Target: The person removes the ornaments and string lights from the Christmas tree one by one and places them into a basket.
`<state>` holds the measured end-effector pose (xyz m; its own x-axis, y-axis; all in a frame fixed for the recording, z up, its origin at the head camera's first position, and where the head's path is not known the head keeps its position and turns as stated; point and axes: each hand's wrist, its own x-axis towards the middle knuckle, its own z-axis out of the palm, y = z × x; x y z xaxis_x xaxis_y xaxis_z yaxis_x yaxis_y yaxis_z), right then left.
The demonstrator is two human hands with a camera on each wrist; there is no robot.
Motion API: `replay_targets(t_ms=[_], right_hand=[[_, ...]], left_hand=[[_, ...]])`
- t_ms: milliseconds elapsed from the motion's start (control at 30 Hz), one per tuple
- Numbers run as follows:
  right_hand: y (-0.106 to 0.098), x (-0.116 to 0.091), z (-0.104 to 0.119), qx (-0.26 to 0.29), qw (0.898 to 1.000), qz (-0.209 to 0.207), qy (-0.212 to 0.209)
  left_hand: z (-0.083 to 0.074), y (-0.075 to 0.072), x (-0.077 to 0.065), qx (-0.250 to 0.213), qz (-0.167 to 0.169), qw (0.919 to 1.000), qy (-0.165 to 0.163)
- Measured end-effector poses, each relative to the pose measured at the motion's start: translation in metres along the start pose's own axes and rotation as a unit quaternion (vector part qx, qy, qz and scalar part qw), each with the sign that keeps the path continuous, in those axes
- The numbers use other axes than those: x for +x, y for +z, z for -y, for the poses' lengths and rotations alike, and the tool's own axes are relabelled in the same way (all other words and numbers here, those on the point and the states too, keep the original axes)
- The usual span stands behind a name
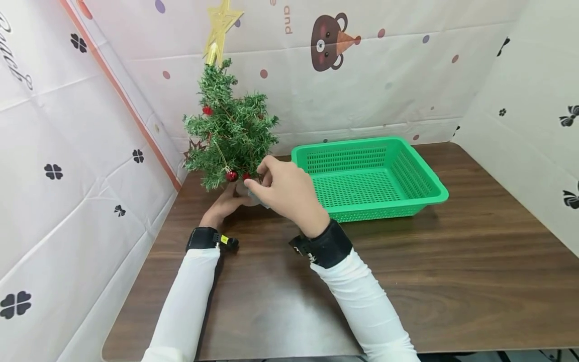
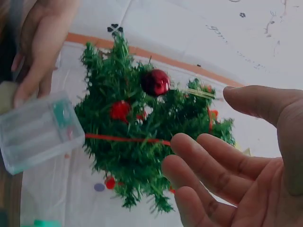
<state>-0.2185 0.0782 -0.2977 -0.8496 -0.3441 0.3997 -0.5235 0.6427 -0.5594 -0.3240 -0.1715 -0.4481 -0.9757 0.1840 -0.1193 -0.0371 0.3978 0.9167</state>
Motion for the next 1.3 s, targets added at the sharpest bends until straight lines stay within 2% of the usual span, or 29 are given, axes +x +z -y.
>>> replay_targets(t_ms=[100, 200, 267, 400, 600, 700, 833, 1033, 1200, 1300], right_hand=[[0.009, 0.003, 0.003, 0.015, 1.000, -0.007, -0.010], [0.014, 0.006, 0.003, 0.030, 0.999, -0.015, -0.022], [0.014, 0.008, 0.003, 0.037, 0.999, -0.021, -0.027], [0.005, 0.015, 0.004, 0.046, 0.998, -0.036, -0.022], [-0.017, 0.049, 0.008, 0.061, 0.993, -0.096, -0.030], [-0.023, 0.071, 0.015, 0.101, 0.986, -0.131, -0.035], [-0.023, 0.102, 0.026, 0.182, 0.969, -0.164, -0.044], [-0.023, 0.140, 0.041, 0.267, 0.950, -0.159, -0.029], [-0.028, 0.163, 0.047, 0.314, 0.935, -0.166, -0.001], [-0.032, 0.172, 0.049, 0.334, 0.929, -0.159, 0.010]], left_hand=[[0.003, -0.001, -0.003, -0.001, -0.003, 0.9998, -0.019], [0.003, -0.001, -0.002, 0.002, -0.007, 0.9998, -0.016], [0.003, 0.000, -0.001, 0.003, -0.014, 0.9999, 0.000], [0.002, 0.005, 0.003, 0.000, -0.020, 0.9996, 0.017], [0.005, 0.006, 0.001, -0.013, -0.019, 0.9997, -0.010], [0.005, 0.003, 0.000, -0.013, -0.019, 0.9996, -0.017], [0.005, -0.003, -0.001, -0.004, -0.028, 0.9996, -0.010], [0.009, -0.006, -0.002, 0.002, -0.044, 0.9990, -0.010], [0.009, 0.001, -0.001, -0.009, -0.050, 0.9986, 0.014], [0.008, 0.005, -0.001, -0.016, -0.051, 0.9984, 0.016]])
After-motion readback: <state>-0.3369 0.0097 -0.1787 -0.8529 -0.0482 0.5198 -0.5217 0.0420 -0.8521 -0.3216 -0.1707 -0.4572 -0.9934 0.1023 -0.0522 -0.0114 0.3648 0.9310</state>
